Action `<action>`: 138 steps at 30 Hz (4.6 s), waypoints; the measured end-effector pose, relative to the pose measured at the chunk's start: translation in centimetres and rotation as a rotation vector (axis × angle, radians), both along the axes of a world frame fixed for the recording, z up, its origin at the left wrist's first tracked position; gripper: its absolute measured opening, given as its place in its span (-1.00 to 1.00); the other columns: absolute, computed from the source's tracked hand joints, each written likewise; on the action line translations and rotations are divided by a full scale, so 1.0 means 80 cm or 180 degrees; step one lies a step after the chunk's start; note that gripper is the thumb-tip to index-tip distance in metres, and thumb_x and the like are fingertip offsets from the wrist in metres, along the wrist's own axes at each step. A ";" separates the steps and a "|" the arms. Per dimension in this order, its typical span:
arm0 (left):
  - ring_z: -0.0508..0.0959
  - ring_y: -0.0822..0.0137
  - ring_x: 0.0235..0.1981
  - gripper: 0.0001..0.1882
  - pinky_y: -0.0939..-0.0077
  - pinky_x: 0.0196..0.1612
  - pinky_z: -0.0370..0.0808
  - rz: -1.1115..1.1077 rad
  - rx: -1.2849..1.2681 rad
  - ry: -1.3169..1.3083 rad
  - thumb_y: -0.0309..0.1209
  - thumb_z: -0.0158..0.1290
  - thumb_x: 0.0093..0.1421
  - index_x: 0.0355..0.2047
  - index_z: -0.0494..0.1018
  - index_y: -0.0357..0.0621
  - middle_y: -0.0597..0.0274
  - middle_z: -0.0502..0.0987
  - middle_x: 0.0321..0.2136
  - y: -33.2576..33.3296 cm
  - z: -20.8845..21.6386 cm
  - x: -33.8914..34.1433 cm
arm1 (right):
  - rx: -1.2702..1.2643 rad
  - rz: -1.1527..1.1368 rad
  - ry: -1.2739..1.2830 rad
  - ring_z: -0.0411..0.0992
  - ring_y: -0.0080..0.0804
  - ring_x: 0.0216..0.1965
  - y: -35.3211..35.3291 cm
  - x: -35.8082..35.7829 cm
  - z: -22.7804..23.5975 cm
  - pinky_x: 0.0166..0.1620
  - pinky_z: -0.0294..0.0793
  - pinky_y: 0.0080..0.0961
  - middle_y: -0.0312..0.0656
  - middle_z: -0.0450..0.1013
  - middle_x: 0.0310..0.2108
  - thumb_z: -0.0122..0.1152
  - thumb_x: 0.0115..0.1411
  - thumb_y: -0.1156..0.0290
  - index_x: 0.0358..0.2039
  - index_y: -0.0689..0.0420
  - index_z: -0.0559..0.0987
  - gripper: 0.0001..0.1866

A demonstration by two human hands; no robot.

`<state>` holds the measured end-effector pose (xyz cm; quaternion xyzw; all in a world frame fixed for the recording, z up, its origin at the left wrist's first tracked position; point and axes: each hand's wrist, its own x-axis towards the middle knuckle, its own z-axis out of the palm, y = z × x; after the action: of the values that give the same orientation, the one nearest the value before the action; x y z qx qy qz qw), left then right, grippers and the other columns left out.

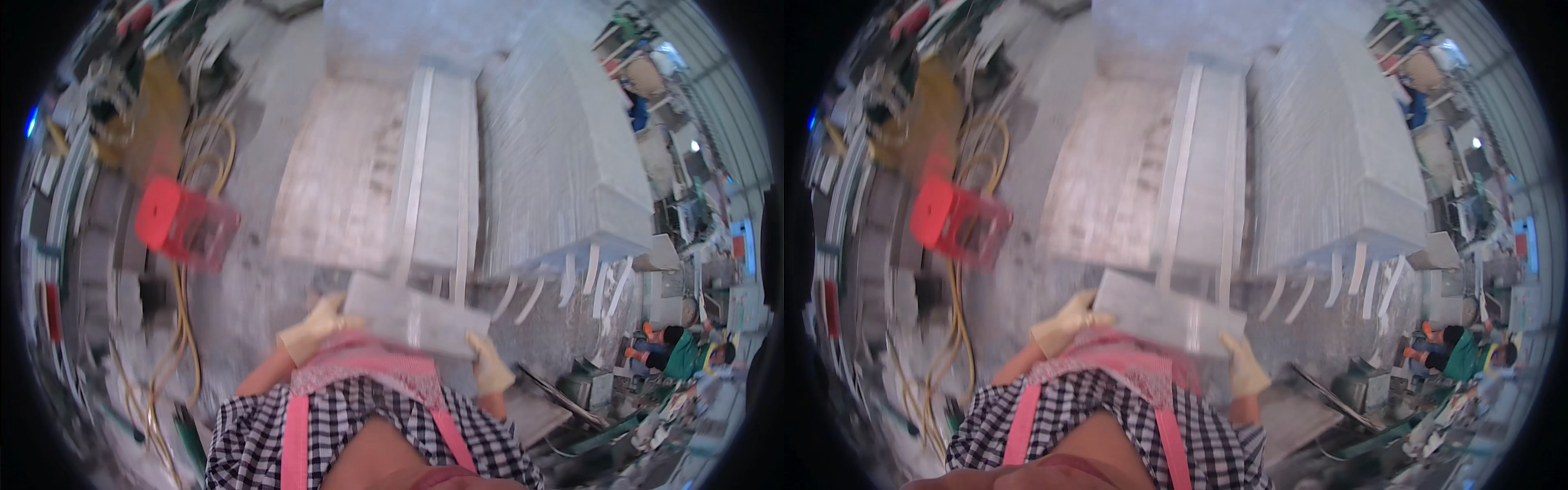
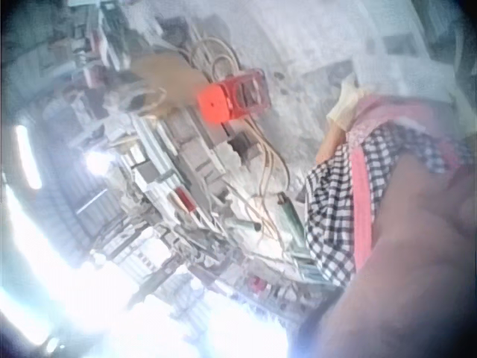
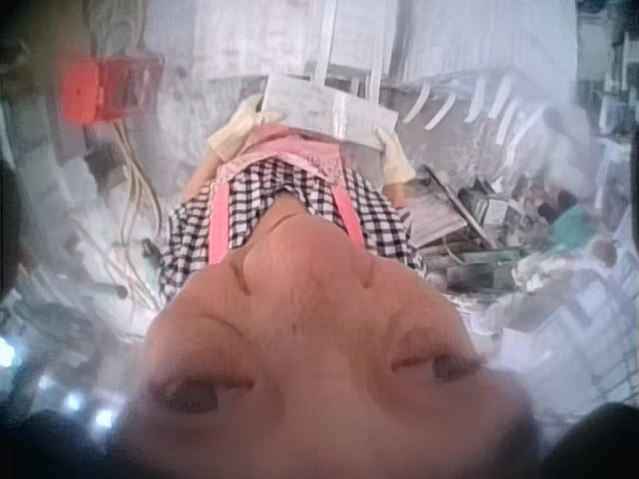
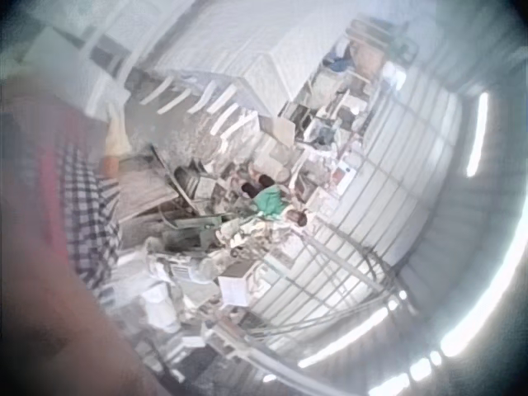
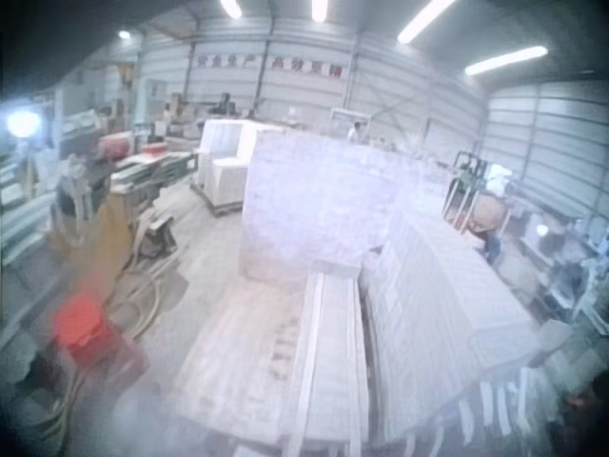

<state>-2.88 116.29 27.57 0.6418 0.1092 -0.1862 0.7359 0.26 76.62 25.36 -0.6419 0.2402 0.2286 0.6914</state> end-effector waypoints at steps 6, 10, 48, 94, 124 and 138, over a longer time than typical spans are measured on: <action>0.61 0.23 -0.11 -0.27 0.31 -0.03 0.51 -0.1174 0.0457 0.0291 -0.19 0.39 -0.04 0.07 0.49 -0.42 -0.07 0.64 -0.13 0.110 0.011 0.107 | 0.0782 -0.1318 0.0252 0.47 -0.21 0.10 0.119 -0.084 -0.026 0.17 0.45 -0.27 -0.07 0.48 0.11 0.29 0.22 0.39 0.19 0.31 0.42 -0.45; 0.61 0.16 -0.13 -0.27 0.30 -0.05 0.50 -0.1685 0.0877 0.0296 -0.11 0.36 -0.06 0.03 0.52 -0.38 -0.08 0.64 -0.18 0.130 0.016 0.166 | 0.1121 -0.1779 0.0218 0.49 -0.17 0.07 0.177 -0.109 -0.019 0.15 0.48 -0.25 -0.06 0.49 0.09 0.25 0.25 0.36 0.20 0.32 0.41 -0.46; 0.59 0.10 0.01 -0.21 0.29 0.08 0.47 -0.3178 0.0194 -0.0078 -0.12 0.41 -0.09 0.06 0.48 -0.43 -0.16 0.61 -0.06 0.017 0.033 0.620 | 0.0206 -0.2019 0.0510 0.39 -0.26 0.18 0.159 0.225 0.066 0.28 0.32 -0.31 -0.09 0.43 0.17 0.17 0.37 0.28 0.30 0.30 0.30 -0.42; 0.10 0.14 0.44 -0.14 0.25 0.44 -0.02 0.1032 0.0528 0.0523 0.20 -0.20 0.37 0.39 0.15 -0.29 -0.06 0.15 0.40 0.110 -0.179 1.301 | -0.4208 0.1761 -0.3566 0.21 -0.09 0.29 0.210 1.309 -0.126 0.29 0.20 -0.15 -0.05 0.32 0.24 0.31 0.15 0.05 0.20 0.22 0.42 -0.30; 0.21 0.04 0.39 -0.29 0.31 0.40 0.10 0.1135 0.0875 0.0766 0.02 -0.03 0.32 0.34 0.27 -0.16 0.00 0.27 0.36 0.106 -0.153 1.287 | 0.0132 -0.0528 -0.1565 0.16 -0.12 0.38 0.181 1.374 -0.174 0.40 0.12 -0.19 -0.06 0.22 0.37 -0.17 0.44 -0.06 0.36 0.17 0.29 -0.33; 0.39 0.16 0.29 -0.43 0.33 0.29 0.36 0.0512 0.0470 -0.0297 -0.27 -0.04 0.41 0.36 0.17 -0.16 -0.04 0.39 0.26 0.130 -0.214 1.287 | -0.1255 0.0142 -0.0946 0.40 -0.37 0.15 0.181 1.319 -0.144 0.19 0.33 -0.50 -0.10 0.45 0.18 -0.25 0.39 -0.28 0.27 0.26 0.41 -0.16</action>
<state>100.07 126.73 10.46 0.6914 0.1395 -0.0880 0.7034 105.80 91.12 13.87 -0.7961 0.1617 0.0956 0.5752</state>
